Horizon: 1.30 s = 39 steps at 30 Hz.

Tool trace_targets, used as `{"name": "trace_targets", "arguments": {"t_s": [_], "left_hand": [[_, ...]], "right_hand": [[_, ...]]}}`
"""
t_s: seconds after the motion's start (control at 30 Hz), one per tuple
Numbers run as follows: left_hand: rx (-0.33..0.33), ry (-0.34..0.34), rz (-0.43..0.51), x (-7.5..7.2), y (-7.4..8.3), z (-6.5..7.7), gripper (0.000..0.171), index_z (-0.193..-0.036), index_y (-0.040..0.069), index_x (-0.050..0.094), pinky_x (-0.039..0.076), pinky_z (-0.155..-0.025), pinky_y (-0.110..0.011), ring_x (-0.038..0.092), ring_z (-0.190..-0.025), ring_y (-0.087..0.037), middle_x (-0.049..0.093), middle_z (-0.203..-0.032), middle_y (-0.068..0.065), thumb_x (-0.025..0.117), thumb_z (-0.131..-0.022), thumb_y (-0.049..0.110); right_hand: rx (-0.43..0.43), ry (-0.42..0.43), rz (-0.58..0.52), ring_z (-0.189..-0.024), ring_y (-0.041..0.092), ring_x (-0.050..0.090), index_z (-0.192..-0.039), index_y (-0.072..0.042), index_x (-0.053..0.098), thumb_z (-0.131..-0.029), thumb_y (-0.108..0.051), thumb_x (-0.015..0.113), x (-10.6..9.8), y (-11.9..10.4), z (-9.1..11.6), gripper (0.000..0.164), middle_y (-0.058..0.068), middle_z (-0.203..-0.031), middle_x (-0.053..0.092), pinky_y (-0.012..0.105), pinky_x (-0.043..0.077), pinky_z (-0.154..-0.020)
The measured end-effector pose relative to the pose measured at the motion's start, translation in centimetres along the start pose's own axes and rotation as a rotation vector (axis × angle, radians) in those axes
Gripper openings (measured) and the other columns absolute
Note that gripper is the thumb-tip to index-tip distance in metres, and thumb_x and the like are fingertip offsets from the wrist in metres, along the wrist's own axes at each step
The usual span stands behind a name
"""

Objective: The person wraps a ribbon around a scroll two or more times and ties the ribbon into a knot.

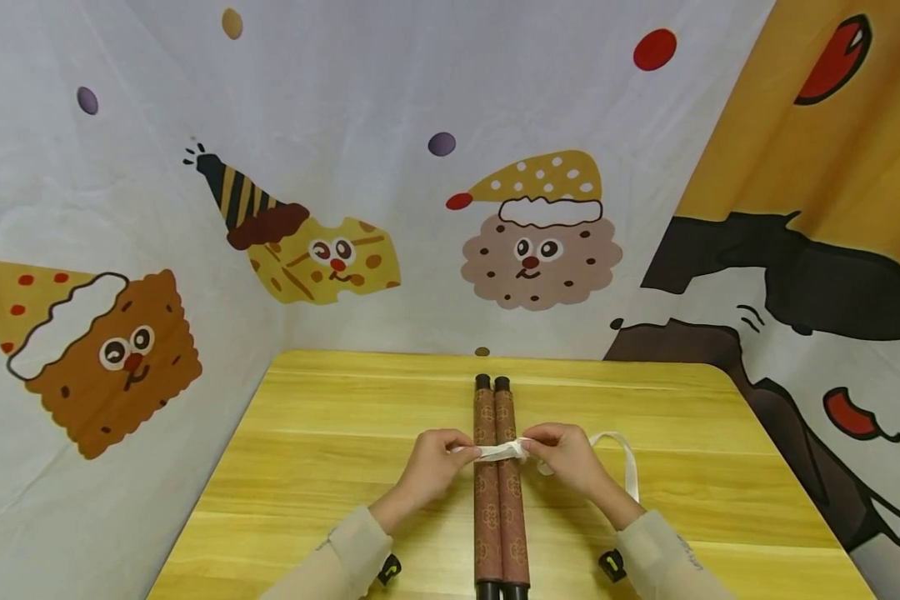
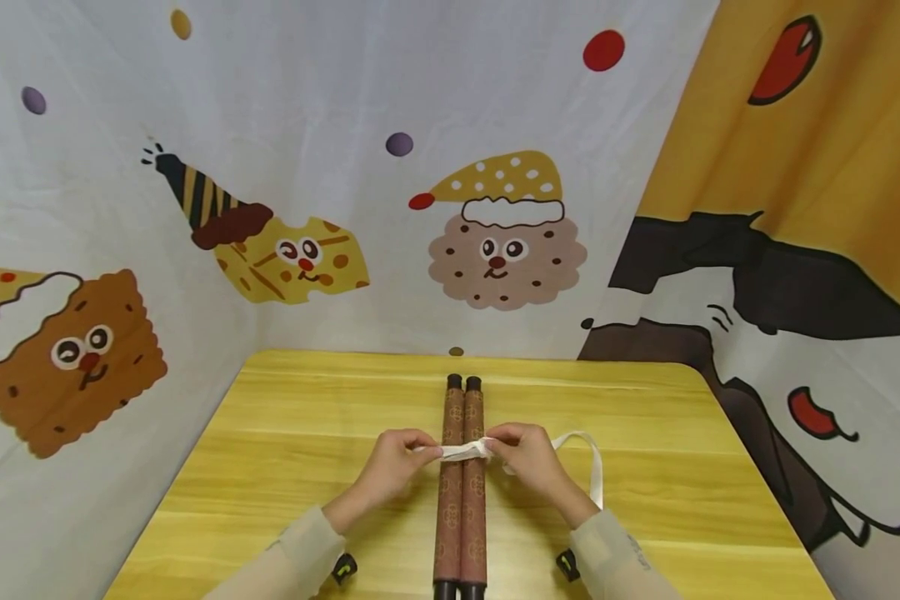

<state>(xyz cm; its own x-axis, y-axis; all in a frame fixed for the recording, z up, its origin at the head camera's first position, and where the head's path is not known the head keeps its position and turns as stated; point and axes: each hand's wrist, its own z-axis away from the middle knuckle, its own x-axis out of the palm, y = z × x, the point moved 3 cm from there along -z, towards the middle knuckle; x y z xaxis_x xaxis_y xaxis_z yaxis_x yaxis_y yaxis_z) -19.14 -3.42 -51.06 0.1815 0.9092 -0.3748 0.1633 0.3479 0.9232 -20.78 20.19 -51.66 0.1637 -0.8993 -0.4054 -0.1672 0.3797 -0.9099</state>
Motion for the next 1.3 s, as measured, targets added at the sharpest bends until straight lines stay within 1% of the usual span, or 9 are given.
{"name": "trace_targets", "arguments": {"t_s": [0.07,0.27,0.5,0.63,0.73,0.9,1.1,1.23,1.3], "left_hand": [[0.012,-0.006,-0.017,-0.4,0.1,0.0,0.005,-0.081,0.018,0.072,0.046,-0.048,-0.022,0.054,-0.059,-0.012,0.069,-0.079,0.005,0.073,-0.081,0.023],[0.042,-0.024,-0.042,-1.5,0.3,0.1,0.005,-0.080,0.019,0.073,0.052,-0.060,-0.028,0.059,-0.069,-0.012,0.070,-0.080,0.007,0.074,-0.080,0.023],[0.057,-0.029,-0.098,-3.3,-0.5,0.5,0.006,-0.077,0.024,0.072,0.051,-0.064,-0.031,0.058,-0.071,-0.010,0.069,-0.079,0.011,0.074,-0.081,0.027],[0.047,-0.038,-0.117,-4.4,-1.1,0.8,0.006,-0.077,0.025,0.071,0.050,-0.063,-0.030,0.054,-0.065,-0.011,0.069,-0.080,0.011,0.073,-0.082,0.029],[0.043,-0.045,-0.127,-5.2,-1.4,1.1,0.007,-0.077,0.024,0.071,0.046,-0.054,-0.026,0.050,-0.060,-0.013,0.068,-0.079,0.010,0.072,-0.082,0.030],[0.036,-0.044,-0.154,-6.5,-1.8,1.4,0.008,-0.076,0.024,0.071,0.043,-0.050,-0.024,0.049,-0.063,-0.014,0.068,-0.079,0.010,0.072,-0.082,0.030],[0.027,-0.013,-0.191,-7.9,-3.0,1.6,0.007,-0.075,0.025,0.071,0.050,-0.066,-0.031,0.055,-0.071,-0.012,0.068,-0.079,0.012,0.073,-0.082,0.028],[0.014,0.002,-0.211,-8.9,-3.7,1.6,0.008,-0.075,0.024,0.070,0.045,-0.054,-0.028,0.050,-0.064,-0.012,0.068,-0.079,0.011,0.072,-0.082,0.028],[0.011,0.001,-0.218,-9.3,-3.9,1.7,0.009,-0.075,0.024,0.070,0.046,-0.055,-0.029,0.051,-0.065,-0.012,0.068,-0.079,0.011,0.072,-0.082,0.029]], "right_hand": [[-0.017,0.012,0.024,-0.073,0.027,0.063,-0.089,-0.014,0.073,-0.083,-0.013,0.072,-0.3,0.1,0.0,0.006,0.004,-0.083,0.071,0.041,0.056,-0.058],[-0.031,-0.006,0.013,-0.068,0.034,0.062,-0.088,-0.009,0.072,-0.082,-0.013,0.073,-1.2,0.6,0.4,0.007,0.019,-0.080,0.069,0.042,0.056,-0.055],[-0.009,-0.034,0.026,-0.058,0.023,0.058,-0.089,-0.009,0.071,-0.083,-0.015,0.072,-2.5,1.2,0.8,0.009,0.016,-0.077,0.068,0.030,0.051,-0.045],[-0.020,-0.046,0.044,-0.053,0.022,0.054,-0.090,-0.007,0.071,-0.084,-0.014,0.071,-3.3,1.3,1.2,0.010,0.014,-0.074,0.067,0.027,0.047,-0.041],[0.014,-0.031,0.085,-0.052,0.019,0.053,-0.088,-0.013,0.072,-0.083,-0.022,0.072,-4.0,1.5,1.5,0.010,0.012,-0.073,0.067,0.027,0.046,-0.042],[0.035,-0.020,0.107,-0.051,0.015,0.050,-0.086,-0.018,0.072,-0.082,-0.030,0.073,-4.9,1.6,2.0,0.013,0.019,-0.074,0.066,0.026,0.044,-0.041],[0.033,-0.026,0.089,-0.057,0.025,0.054,-0.089,-0.016,0.072,-0.082,-0.029,0.072,-5.9,2.0,2.4,0.014,0.023,-0.076,0.064,0.034,0.051,-0.047],[0.041,-0.031,0.091,-0.063,0.037,0.056,-0.090,-0.016,0.071,-0.084,-0.030,0.071,-6.4,2.1,2.5,0.015,0.022,-0.080,0.066,0.046,0.053,-0.053],[0.044,-0.031,0.092,-0.065,0.038,0.056,-0.091,-0.016,0.071,-0.084,-0.031,0.071,-6.6,2.1,2.6,0.016,0.021,-0.082,0.067,0.049,0.053,-0.054]]}}
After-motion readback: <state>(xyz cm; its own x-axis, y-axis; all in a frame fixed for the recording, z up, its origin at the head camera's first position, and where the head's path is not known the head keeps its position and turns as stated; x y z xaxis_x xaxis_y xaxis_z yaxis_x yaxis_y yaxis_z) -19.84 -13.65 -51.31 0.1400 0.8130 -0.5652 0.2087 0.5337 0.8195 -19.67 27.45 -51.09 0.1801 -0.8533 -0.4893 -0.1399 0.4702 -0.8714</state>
